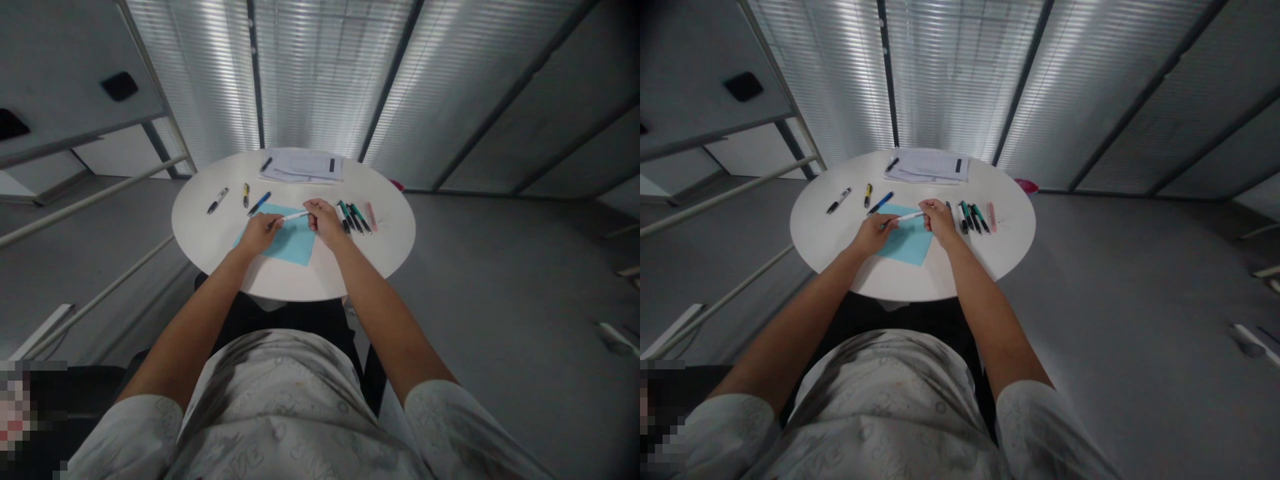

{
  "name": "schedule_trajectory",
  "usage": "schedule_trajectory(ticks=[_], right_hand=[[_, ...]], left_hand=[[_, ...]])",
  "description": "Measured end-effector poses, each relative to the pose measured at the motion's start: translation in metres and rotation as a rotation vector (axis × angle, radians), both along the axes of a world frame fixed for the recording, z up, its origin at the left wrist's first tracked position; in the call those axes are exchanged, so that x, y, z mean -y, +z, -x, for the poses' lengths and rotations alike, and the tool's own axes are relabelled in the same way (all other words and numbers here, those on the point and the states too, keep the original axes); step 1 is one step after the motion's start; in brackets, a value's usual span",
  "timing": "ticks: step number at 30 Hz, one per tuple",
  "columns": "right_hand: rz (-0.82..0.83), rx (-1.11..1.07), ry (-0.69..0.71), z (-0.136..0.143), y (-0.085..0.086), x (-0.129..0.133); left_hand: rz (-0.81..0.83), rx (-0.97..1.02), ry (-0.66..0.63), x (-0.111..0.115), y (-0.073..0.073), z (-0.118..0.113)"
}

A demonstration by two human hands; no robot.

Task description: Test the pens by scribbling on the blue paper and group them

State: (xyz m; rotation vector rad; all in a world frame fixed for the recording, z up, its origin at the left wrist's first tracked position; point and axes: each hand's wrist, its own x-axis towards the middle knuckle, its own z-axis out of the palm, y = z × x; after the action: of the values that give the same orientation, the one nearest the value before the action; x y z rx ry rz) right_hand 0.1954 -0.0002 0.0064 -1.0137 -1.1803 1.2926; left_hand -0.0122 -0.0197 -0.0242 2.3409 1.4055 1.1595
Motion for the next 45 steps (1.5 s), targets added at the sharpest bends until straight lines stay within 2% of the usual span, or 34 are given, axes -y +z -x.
schedule_trajectory(ticks=[5,10,14,18,25,28,32,36,40,45], right_hand=[[0.04,0.015,-0.017,0.0,0.002,0.002],[0.221,-0.077,0.028,-0.003,0.004,0.002],[0.119,-0.059,-0.031,-0.002,0.005,0.001],[0.023,-0.038,-0.039,0.0,0.004,0.001],[0.096,-0.059,-0.033,-0.002,0.004,0.0],[0.129,-0.121,0.019,-0.004,0.008,0.001],[0.116,-0.124,0.168,-0.005,0.013,0.007],[0.159,-0.1,0.214,-0.001,0.017,0.014],[0.25,-0.212,0.214,0.0,0.019,0.016],[0.244,-0.515,0.211,-0.014,0.018,0.007]], left_hand=[[-0.02,-0.018,0.028,-0.003,0.0,0.0],[-0.101,-0.046,0.101,0.006,0.009,-0.006],[-0.081,-0.082,0.104,0.011,0.009,-0.009],[-0.041,-0.068,0.107,0.005,0.002,-0.007],[-0.123,-0.054,0.126,0.002,0.003,-0.005],[-0.115,-0.058,0.117,0.003,0.004,-0.005],[-0.093,-0.061,0.054,0.002,0.003,-0.005],[-0.056,-0.046,0.017,0.003,0.004,-0.006],[-0.032,0.011,0.012,0.006,0.006,-0.006],[0.076,0.294,0.182,0.005,0.005,0.0]])
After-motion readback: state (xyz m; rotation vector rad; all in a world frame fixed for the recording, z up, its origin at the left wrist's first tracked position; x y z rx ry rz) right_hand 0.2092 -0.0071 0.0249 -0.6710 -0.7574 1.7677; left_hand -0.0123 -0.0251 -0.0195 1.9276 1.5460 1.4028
